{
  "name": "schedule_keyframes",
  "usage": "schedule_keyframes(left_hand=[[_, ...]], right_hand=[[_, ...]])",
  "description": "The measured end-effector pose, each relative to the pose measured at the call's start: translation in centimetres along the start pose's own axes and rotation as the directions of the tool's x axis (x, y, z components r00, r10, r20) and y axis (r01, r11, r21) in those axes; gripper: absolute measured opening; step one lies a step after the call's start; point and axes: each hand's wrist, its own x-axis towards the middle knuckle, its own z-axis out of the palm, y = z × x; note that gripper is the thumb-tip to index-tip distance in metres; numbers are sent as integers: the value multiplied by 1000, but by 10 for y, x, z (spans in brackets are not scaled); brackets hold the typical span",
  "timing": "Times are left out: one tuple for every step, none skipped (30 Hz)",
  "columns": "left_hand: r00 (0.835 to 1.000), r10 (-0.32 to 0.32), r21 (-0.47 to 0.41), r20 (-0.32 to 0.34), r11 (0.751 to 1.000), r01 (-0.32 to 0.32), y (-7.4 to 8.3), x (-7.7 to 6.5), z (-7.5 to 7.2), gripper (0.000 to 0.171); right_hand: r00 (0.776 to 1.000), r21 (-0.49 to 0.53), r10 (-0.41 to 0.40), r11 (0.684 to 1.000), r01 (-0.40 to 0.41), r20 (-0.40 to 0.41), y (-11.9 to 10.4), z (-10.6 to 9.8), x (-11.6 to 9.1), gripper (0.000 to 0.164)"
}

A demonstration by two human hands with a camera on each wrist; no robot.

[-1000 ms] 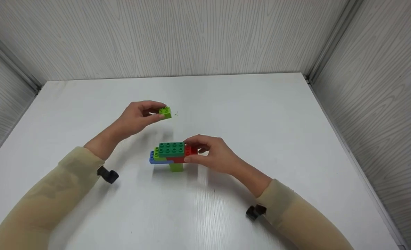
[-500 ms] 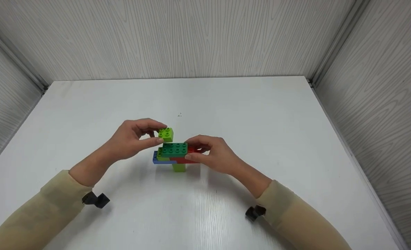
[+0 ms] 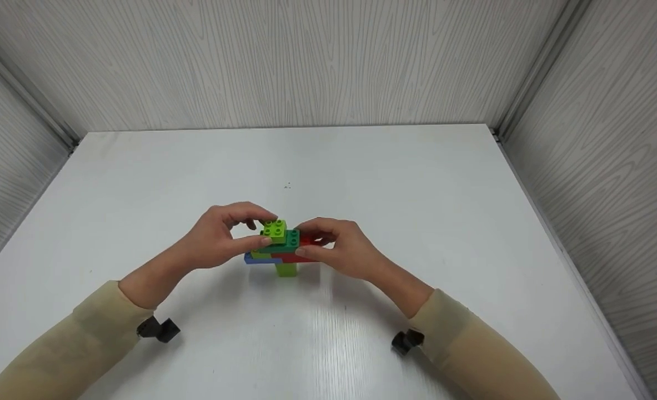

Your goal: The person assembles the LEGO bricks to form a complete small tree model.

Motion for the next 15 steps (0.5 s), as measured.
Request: schedule_keyframes(left_hand=[[1000, 2, -2, 3, 1000, -2, 0, 0, 1, 33], [1000, 2, -5, 7, 1000, -2, -1, 0, 1, 34], [1000, 1, -9, 12, 1000, -1, -1, 0, 2, 34], [1000, -1, -12, 16, 1000, 1, -1, 0, 3, 34], [1000, -5, -14, 18, 1000, 5, -1, 0, 3, 34], [1000, -9, -16, 20, 1000, 9, -1, 0, 3, 34], [1000, -12, -17, 20, 1000, 12, -2, 0, 4, 34], [1000, -16, -18, 19, 1000, 16, -2, 0, 4, 34], [1000, -19, -16, 18, 1000, 19, -2, -1, 4, 34], [1000, -21, -14, 16, 1000, 21, -2, -1, 4, 34], [1000, -22, -13, 14, 1000, 22, -2, -1, 4, 35], [1000, -22, -12, 13, 1000, 23, -2, -1, 5, 36], [1000, -25, -13, 11, 1000, 25, -1, -1, 5, 38], [1000, -29, -18, 9, 999, 29, -1, -2, 5, 40], [999, -33, -23, 4, 999, 33, -1, -2, 5, 42]], right_hand=[[1000, 2, -2, 1000, 2, 0, 0, 0, 0, 35], [1000, 5, -5, 1000, 5, 0, 0, 0, 0, 35], [1000, 7, -10, 1000, 10, 1, 0, 0, 0, 35], [1000, 10, -15, 1000, 15, 2, 0, 0, 0, 35], [1000, 13, -20, 1000, 20, 3, 1, 0, 0, 36], [1000, 14, -26, 1000, 26, 3, 0, 0, 0, 36], [999, 14, -32, 999, 32, 3, 0, 0, 0, 37], [999, 14, -37, 999, 37, 2, -1, 0, 1, 38], [999, 14, -42, 999, 42, -1, -2, 0, 1, 38], [999, 15, -48, 999, 48, -5, -2, 0, 2, 39], [999, 16, -53, 998, 53, -11, -3, 0, 3, 39], [998, 17, -59, 998, 60, -20, -5, 0, 4, 39], [997, 24, -66, 998, 66, -30, -6, 0, 5, 38], [997, 30, -71, 997, 73, -41, -8, 0, 6, 38], [996, 37, -78, 996, 80, -53, -9, 1, 8, 37]])
